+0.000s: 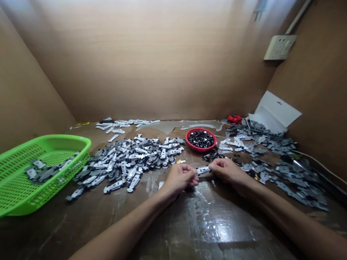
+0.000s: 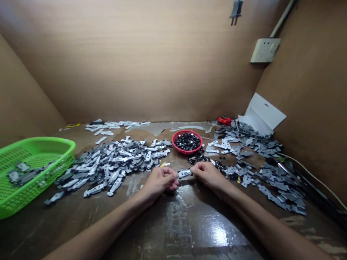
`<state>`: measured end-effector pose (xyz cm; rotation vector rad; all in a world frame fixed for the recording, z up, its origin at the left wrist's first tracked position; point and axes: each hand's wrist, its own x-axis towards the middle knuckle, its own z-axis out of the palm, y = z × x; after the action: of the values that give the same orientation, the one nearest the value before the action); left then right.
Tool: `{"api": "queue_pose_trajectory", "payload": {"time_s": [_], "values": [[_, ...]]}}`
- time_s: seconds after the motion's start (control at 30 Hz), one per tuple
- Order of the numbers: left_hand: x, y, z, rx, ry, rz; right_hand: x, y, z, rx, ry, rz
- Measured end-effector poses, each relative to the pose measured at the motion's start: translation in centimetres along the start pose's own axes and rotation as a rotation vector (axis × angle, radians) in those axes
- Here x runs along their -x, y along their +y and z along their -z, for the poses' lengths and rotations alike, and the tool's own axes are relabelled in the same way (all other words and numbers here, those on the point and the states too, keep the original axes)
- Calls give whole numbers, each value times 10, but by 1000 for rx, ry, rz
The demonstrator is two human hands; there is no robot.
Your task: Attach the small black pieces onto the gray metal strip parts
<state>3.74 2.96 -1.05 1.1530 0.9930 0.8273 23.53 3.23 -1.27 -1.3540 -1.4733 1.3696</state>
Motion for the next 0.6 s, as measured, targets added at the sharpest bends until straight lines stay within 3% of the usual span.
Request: {"api": "queue_pose_trajectory", "payload": {"time_s": [0.13,0.27,0.37,0.5,0.6], "values": [[1,2,-1,-29,38,6,-1,2,-7,148,170,187],[2,4,-3,-43,65,68,-5,1,-4,214,119,248],[1,7,-1,48,76,78,-13,-2,18,306,134,267],[-3,20,7,412,292,-33,-24,1,66,685,523,348],[-6,27,12,623,398,-72,-29,7,91,906,599,269]]}}
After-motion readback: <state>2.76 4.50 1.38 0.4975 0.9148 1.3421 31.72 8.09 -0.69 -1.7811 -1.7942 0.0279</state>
